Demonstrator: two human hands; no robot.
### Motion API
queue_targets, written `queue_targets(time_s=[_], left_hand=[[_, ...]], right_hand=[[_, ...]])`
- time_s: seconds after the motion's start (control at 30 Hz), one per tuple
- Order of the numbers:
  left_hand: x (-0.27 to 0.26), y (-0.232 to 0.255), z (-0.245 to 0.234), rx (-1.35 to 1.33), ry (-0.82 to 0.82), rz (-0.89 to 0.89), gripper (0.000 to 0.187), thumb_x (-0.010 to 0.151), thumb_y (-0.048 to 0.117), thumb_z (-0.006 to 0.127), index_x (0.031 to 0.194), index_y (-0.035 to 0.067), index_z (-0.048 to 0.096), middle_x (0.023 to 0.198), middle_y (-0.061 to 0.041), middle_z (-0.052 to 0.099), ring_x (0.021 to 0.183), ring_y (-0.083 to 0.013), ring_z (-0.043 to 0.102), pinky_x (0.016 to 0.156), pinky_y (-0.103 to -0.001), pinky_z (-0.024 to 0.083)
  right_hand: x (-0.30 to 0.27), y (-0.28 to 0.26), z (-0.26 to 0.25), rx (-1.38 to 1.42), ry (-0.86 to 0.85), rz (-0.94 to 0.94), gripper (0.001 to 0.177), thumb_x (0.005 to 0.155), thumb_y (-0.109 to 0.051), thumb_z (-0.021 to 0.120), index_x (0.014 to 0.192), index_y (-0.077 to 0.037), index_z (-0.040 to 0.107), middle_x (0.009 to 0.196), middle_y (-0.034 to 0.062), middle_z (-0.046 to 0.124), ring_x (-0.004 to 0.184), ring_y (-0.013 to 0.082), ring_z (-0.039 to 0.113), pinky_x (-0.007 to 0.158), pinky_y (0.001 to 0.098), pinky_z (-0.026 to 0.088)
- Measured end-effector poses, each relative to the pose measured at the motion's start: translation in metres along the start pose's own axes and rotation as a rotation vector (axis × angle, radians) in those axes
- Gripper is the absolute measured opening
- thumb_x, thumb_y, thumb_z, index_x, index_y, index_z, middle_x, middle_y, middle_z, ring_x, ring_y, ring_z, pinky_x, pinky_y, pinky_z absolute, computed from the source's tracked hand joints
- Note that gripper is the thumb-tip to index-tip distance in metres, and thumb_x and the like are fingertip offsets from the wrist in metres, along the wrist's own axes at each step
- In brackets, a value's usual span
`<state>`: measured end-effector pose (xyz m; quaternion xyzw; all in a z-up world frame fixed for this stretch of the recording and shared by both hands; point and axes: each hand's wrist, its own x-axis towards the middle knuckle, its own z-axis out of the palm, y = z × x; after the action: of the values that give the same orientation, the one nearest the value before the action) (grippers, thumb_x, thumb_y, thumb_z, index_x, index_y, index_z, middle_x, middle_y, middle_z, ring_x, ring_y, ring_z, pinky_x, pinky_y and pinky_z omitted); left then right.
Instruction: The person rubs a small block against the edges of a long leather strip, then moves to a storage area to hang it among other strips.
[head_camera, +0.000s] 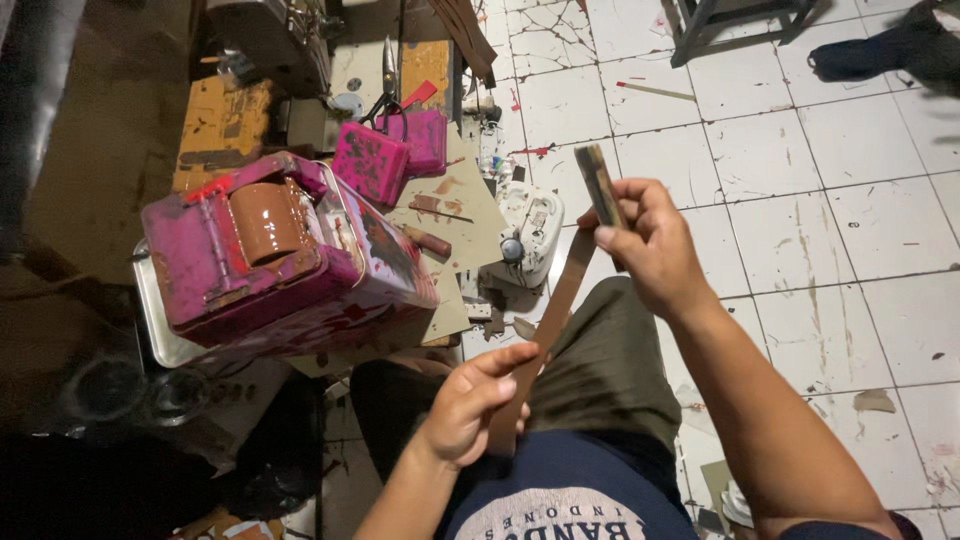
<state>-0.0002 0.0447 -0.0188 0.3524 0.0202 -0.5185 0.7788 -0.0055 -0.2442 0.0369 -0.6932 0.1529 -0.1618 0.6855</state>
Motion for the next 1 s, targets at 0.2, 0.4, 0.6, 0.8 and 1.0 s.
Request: queue_targets(time_s=[0.2,0.4,0.6,0.8,1.0], left_hand=[[-0.011,0.012,-0.011,0.169,-0.286,0.124,0.059,0.092,0.001,0.067,0.148,-0.005,0.05,0.146,-0.019,0.059,0.136,-0.0274,0.057,0.12,-0.039,0.04],[-0.003,0.013,0.001,-0.229,-0.312,0.103,0.093,0.075,0.001,0.078,0.158,-0.003,0.035,0.162,-0.027,0.039,0.072,-0.0186,0.063,0.06,-0.022,0.051],[0.01,0.012,0.011,-0.38,-0.296,0.194,0.086,0.08,-0.004,0.067,0.159,0.0,0.032,0.163,-0.025,0.036,0.063,-0.0165,0.056,0.056,-0.024,0.056],[0.021,-0.006,-0.004,-0.344,-0.19,0.231,0.065,0.082,-0.001,0.063,0.144,-0.006,0.045,0.085,-0.017,0.061,0.064,-0.0169,0.058,0.054,-0.024,0.05],[0.017,0.001,0.018,-0.383,-0.286,0.194,0.087,0.081,-0.001,0.066,0.161,0.0,0.032,0.16,-0.022,0.041,0.063,-0.0152,0.049,0.052,-0.02,0.049]], right_hand=[[0.008,-0.023,0.001,0.014,0.034,0.074,0.046,0.087,-0.012,0.07,0.128,-0.008,0.049,0.097,0.0062,0.067,0.074,0.0112,0.056,0.06,0.0266,0.044],[0.005,-0.02,0.011,-0.027,0.062,0.008,0.058,0.088,-0.017,0.07,0.143,-0.009,0.053,0.102,0.007,0.065,0.085,0.0143,0.058,0.065,0.0286,0.05],[-0.033,0.004,0.016,-0.235,0.311,-0.036,0.071,0.084,-0.022,0.076,0.149,-0.006,0.053,0.135,0.0141,0.063,0.118,0.0251,0.066,0.103,0.0349,0.056],[-0.095,0.01,0.045,-0.486,0.033,-0.918,0.057,0.087,-0.025,0.088,0.133,-0.006,0.061,0.11,0.0114,0.071,0.09,0.0255,0.069,0.082,0.0411,0.053],[-0.071,0.033,0.009,-0.64,0.233,-0.712,0.065,0.079,-0.02,0.095,0.134,-0.006,0.065,0.104,0.0125,0.072,0.087,0.0244,0.061,0.082,0.036,0.045]])
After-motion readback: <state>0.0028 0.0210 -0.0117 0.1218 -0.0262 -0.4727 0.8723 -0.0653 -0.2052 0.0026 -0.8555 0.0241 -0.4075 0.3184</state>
